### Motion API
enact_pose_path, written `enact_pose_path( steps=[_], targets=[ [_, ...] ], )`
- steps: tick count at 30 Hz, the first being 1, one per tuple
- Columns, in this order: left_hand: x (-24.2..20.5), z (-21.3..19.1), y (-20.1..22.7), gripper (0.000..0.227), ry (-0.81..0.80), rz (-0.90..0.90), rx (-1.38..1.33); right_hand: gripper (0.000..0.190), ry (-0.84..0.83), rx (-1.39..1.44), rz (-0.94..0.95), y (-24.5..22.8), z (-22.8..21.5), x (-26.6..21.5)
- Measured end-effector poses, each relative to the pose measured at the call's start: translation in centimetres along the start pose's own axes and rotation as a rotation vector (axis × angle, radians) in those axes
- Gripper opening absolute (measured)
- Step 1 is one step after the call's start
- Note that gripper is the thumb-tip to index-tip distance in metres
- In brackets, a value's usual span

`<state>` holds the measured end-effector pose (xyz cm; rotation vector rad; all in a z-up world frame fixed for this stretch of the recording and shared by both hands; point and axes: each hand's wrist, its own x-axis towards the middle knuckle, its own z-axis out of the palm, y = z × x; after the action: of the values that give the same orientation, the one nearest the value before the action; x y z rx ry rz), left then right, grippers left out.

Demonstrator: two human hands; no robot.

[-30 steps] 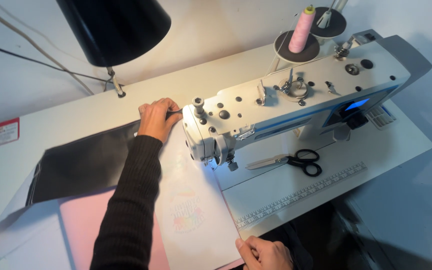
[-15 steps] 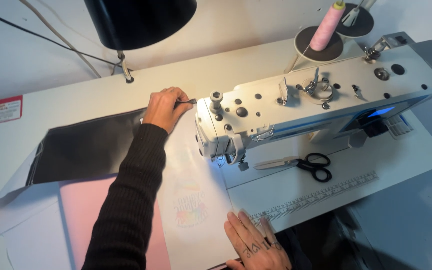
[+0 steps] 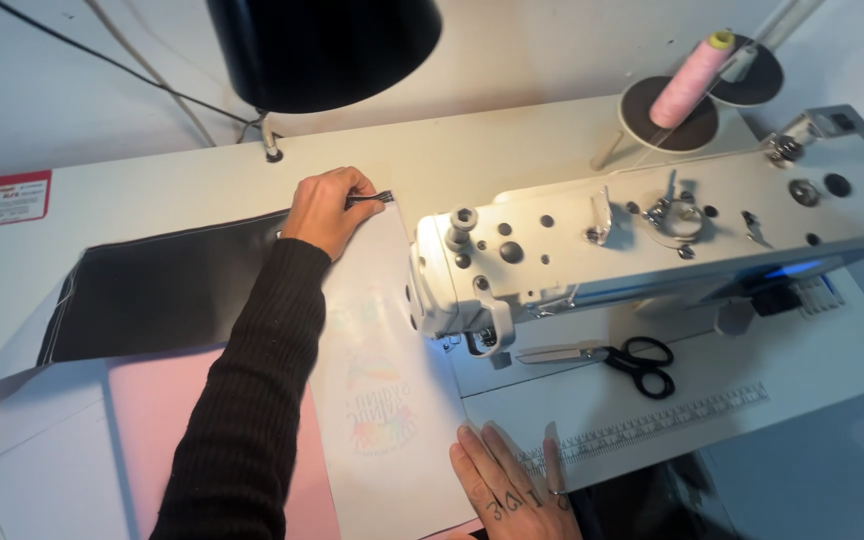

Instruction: Sewing and trimming material using an industrial sewing machine and scissors.

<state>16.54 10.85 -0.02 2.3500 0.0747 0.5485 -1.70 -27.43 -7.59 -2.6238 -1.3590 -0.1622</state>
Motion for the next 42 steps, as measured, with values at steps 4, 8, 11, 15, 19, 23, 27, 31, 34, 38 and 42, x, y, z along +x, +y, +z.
enact_pose_path(
  steps=[4,8,11,15,19,23,27,31,34,38,42],
  targets=[
    [0.2,-0.2,0.0,0.024,-0.024,-0.04,0.057,0.076,0.076,0.04,-0.052,0.7,-0.2,0.7],
    [-1.0,-1.4,2.8,0.03,-0.084,-0.11,0.269,0.077,-0.032,0.198,-0.014,1.4,-0.5,0.2],
    [-3.9,-1.9,5.2,0.042,-0.088,0.106,0.431,0.062,0.008,0.209,0.041,1.9,-0.8,0.3],
    [-11.0,-1.2,8.1,0.041,-0.359,0.273,0.359,0.068,0.094,0.131,-0.048,1.6,-3.1,0.8],
    [-15.8,0.0,8.9,0.05,-0.452,0.156,0.347,0.07,0.199,0.133,-0.059,1.0,-4.0,0.4],
    [-16.9,0.8,10.5,0.054,-0.382,0.121,0.398,0.068,0.081,0.098,-0.008,0.6,-4.2,-0.6],
    [-18.1,1.0,11.5,0.056,-0.367,0.06,0.414,0.067,0.099,0.092,0.028,-0.1,-4.9,-0.8],
    [-18.2,2.1,11.9,0.059,-0.272,-0.01,0.4,0.058,0.165,-0.02,0.022,1.1,-4.4,-1.3],
    [-19.0,1.7,12.3,0.058,-0.29,-0.022,0.403,0.064,0.249,0.04,0.02,0.0,-5.6,-0.9],
    [-17.5,1.3,12.7,0.056,-0.297,-0.046,0.398,0.061,0.296,0.048,0.012,0.2,-5.0,-0.5],
    [-17.5,1.4,12.1,0.054,-0.295,-0.05,0.406,0.06,0.274,0.04,0.052,0.0,-4.9,-0.3]
  ],
)
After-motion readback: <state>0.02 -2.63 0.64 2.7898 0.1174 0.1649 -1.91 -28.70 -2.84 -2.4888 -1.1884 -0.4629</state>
